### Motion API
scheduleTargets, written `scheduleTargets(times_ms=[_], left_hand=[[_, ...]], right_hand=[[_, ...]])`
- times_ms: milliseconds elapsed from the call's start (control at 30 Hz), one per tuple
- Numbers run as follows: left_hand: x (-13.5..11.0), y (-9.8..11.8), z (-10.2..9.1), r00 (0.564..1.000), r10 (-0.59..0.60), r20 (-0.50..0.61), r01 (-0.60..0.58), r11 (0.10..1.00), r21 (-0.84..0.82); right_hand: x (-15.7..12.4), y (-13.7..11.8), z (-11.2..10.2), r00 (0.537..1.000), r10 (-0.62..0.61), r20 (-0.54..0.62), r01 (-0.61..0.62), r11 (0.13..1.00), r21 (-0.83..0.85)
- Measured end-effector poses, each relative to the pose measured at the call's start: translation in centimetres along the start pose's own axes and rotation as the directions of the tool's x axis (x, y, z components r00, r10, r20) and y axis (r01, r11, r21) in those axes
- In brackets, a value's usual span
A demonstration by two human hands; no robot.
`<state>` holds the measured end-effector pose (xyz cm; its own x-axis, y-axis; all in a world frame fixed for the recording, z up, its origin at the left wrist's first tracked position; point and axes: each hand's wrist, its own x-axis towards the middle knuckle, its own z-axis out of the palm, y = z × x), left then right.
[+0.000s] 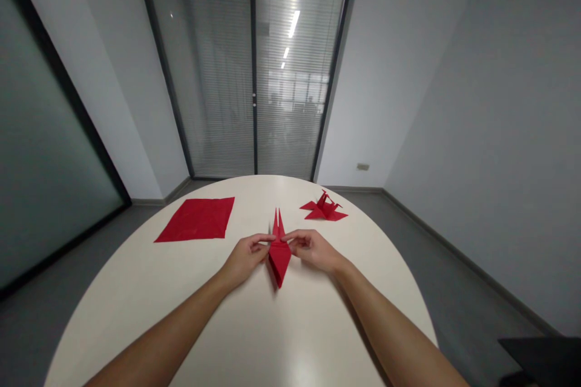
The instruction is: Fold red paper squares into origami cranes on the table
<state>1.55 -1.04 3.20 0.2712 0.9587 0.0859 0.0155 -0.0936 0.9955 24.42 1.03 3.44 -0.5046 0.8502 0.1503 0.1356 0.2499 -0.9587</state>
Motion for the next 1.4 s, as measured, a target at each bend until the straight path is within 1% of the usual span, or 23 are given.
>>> scheduleTargets(times_ms=[100,233,400,567,733,867,1033,1133,1300,1400], left_hand=[[0.0,0.0,0.1,1.0,0.013,-0.017,-0.013,1.0,0.018],[-0.1,0.2,0.3,0.997,0.06,-0.045,-0.057,0.997,0.058],[0.0,0.0,0.7,0.986,0.086,-0.143,-0.08,0.996,0.041],[-0.2,0.2,1.0,0.981,0.069,-0.183,-0.064,0.997,0.035],[-0.3,0.7,1.2,0.969,0.137,-0.208,-0.114,0.986,0.119],[-0.4,0.7,1.4,0.964,0.15,-0.22,-0.122,0.983,0.136],[-0.3,0.4,1.4,0.98,0.099,-0.173,-0.092,0.995,0.048],[-0.4,0.5,1.4,0.977,0.097,-0.187,-0.096,0.995,0.015],[-0.5,0.8,1.5,0.982,0.064,-0.18,-0.056,0.997,0.049],[-0.5,0.9,1.5,0.976,0.057,-0.21,-0.049,0.998,0.043]], right_hand=[[0.1,-0.1,0.2,1.0,-0.012,-0.019,0.012,1.0,-0.006],[0.4,0.2,0.7,0.996,-0.042,-0.084,0.042,0.999,0.003],[1.0,0.7,1.5,0.986,-0.028,-0.165,0.041,0.996,0.078],[1.2,0.0,2.3,0.981,-0.014,-0.193,0.05,0.982,0.183],[1.3,-0.6,2.7,0.975,0.009,-0.22,0.037,0.978,0.206],[1.2,-0.9,2.8,0.977,0.016,-0.212,0.031,0.976,0.215],[1.2,-1.3,3.1,0.979,0.018,-0.203,0.027,0.976,0.215],[1.3,-1.3,3.2,0.979,0.028,-0.2,0.015,0.977,0.211],[1.3,-1.0,3.1,0.981,0.042,-0.188,-0.002,0.978,0.207],[1.2,-1.0,2.9,0.984,0.057,-0.168,-0.021,0.977,0.211]])
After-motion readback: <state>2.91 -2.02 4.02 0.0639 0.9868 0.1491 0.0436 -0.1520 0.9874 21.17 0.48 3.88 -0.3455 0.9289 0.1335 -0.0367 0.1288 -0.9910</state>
